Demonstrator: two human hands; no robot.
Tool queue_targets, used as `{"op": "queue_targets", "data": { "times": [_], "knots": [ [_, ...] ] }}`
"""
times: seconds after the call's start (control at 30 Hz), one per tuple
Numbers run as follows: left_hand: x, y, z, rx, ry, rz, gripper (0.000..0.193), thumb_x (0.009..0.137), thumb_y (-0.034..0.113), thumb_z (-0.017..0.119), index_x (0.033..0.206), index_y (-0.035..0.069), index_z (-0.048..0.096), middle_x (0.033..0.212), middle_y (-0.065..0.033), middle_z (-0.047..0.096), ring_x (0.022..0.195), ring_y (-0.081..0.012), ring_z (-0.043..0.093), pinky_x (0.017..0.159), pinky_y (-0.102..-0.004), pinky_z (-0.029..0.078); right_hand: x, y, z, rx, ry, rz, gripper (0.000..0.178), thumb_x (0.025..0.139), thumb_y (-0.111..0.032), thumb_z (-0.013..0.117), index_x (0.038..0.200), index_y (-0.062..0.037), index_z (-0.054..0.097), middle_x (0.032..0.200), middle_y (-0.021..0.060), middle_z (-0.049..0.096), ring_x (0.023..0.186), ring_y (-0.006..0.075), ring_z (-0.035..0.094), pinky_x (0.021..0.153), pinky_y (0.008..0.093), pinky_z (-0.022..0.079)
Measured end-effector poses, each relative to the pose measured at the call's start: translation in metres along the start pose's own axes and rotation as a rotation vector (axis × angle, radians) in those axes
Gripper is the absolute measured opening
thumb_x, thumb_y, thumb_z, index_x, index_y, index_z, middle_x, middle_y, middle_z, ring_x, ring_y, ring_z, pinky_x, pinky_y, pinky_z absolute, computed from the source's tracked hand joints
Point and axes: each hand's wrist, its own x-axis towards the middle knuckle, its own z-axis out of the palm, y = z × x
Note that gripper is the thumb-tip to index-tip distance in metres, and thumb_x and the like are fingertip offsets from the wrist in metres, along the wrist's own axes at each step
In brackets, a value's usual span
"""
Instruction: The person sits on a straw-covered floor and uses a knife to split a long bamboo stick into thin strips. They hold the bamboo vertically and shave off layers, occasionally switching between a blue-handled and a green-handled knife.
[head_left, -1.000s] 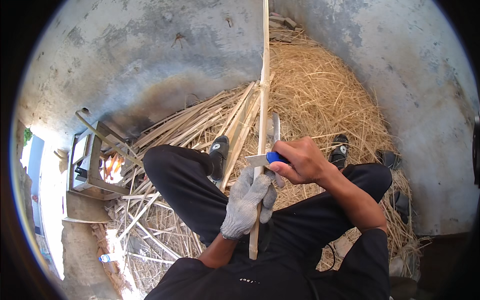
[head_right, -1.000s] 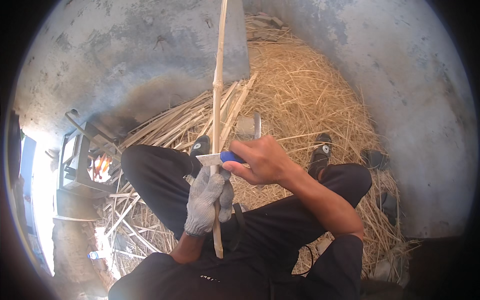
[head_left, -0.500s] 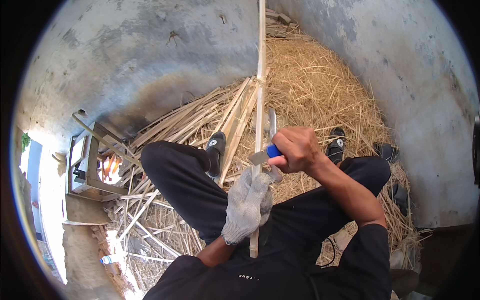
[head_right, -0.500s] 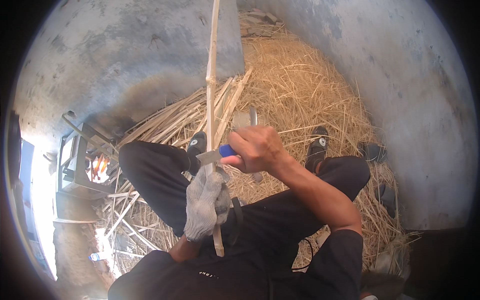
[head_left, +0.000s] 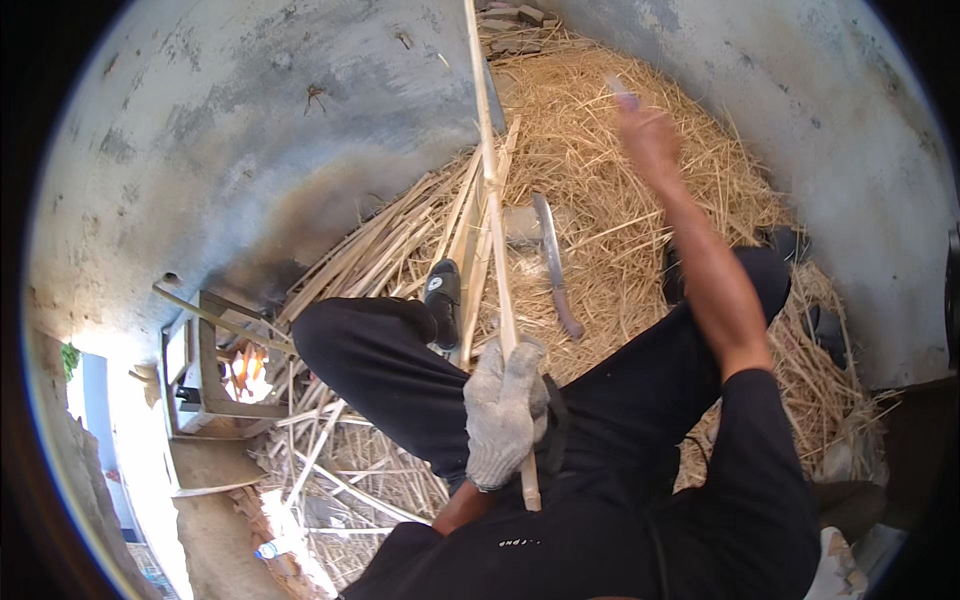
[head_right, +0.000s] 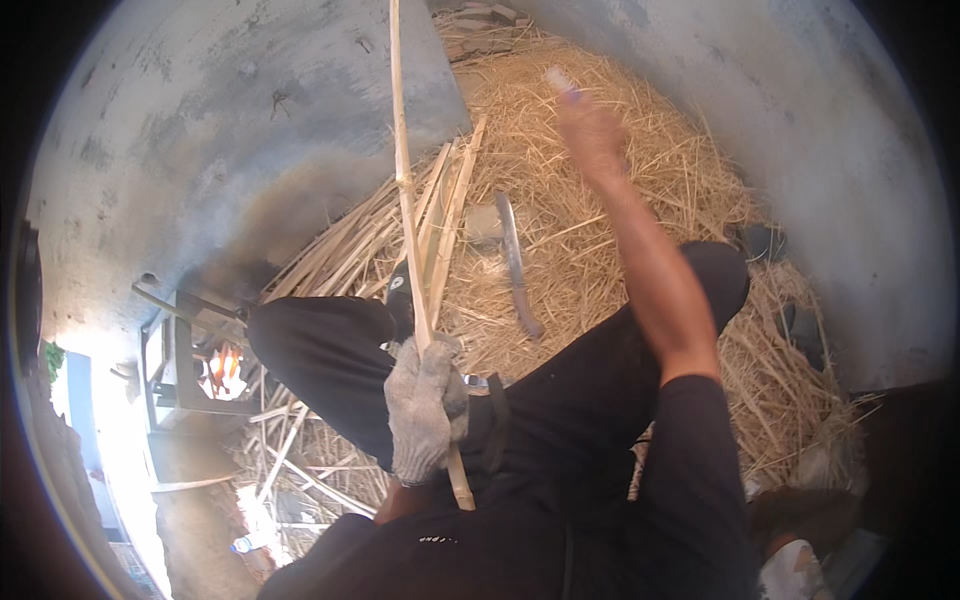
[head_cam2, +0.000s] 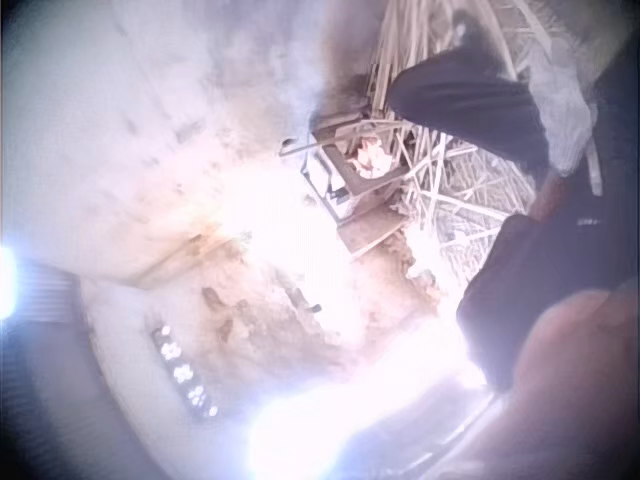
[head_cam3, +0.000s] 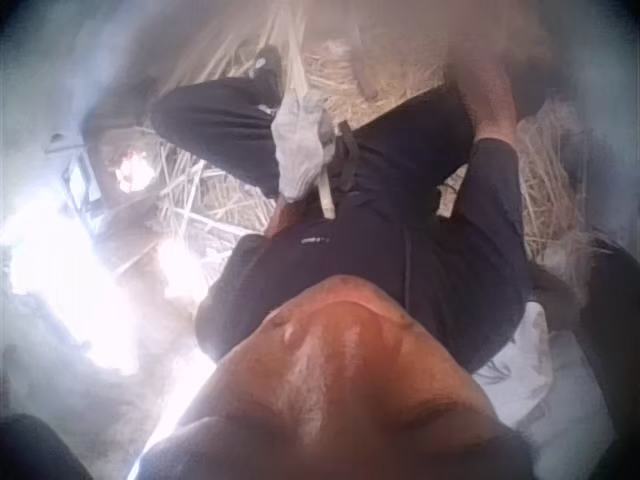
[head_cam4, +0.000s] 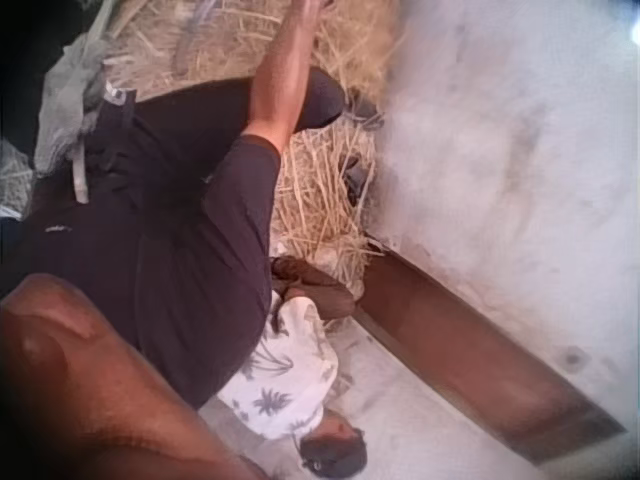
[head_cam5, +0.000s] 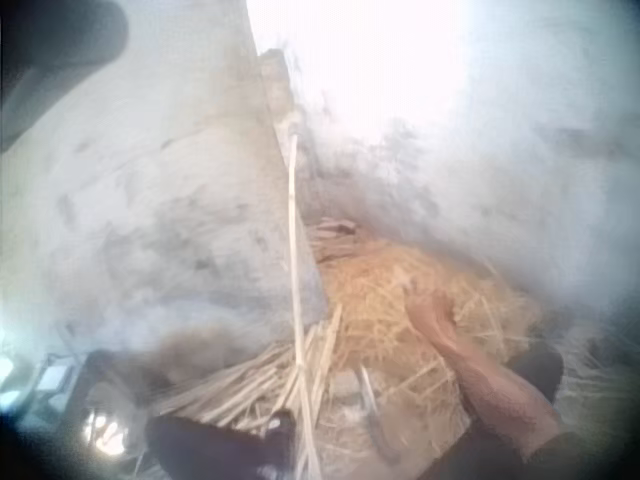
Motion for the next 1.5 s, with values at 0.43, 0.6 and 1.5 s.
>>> {"op": "queue_targets", "data": {
  "times": [0.43, 0.6, 1.5],
  "knots": [
    [0.014, 0.026, -0.003, -0.092, -0.041, 0.106, 0.027, 0.103, 0.025, 0.05, 0.115, 0.002, 0.057, 0.058, 0.004, 0.041, 0.043, -0.0041, 0.035, 0.038, -0.0232, 0.029, -0.117, -0.058, -0.09, 0.83, -0.227, -0.974, 0.044, 0.096, -0.05, 0.055, 0.081, -0.0085, 0.053, 0.055, 0.0066, 0.054, 0.043, 0.0249, 0.052, 0.043, 0.0358, 0.041],
    [0.012, 0.015, 0.007, 0.08, 0.016, 0.151, 0.027, 0.1, 0.024, 0.058, 0.111, 0.0, 0.062, 0.061, 0.0035, 0.048, 0.049, -0.003, 0.041, 0.045, -0.024, 0.032, -0.116, -0.059, -0.093, 0.766, -0.109, -0.971, 0.046, 0.095, -0.052, 0.054, 0.08, -0.0089, 0.053, 0.055, 0.0064, 0.054, 0.042, 0.0256, 0.053, 0.042, 0.0373, 0.041],
    [0.057, 0.012, -0.019, -0.184, -0.031, 0.01, 0.027, 0.102, 0.025, 0.048, 0.113, 0.003, 0.062, 0.052, 0.0066, 0.033, 0.034, -0.0037, 0.029, 0.03, -0.0223, 0.022, -0.101, -0.084, -0.001, 0.552, 0.159, -0.808, 0.054, 0.102, -0.054, 0.041, 0.074, -0.0087, 0.054, 0.051, 0.0004, 0.049, 0.043, 0.0118, 0.052, 0.039, 0.0291, 0.039]
  ]
}}
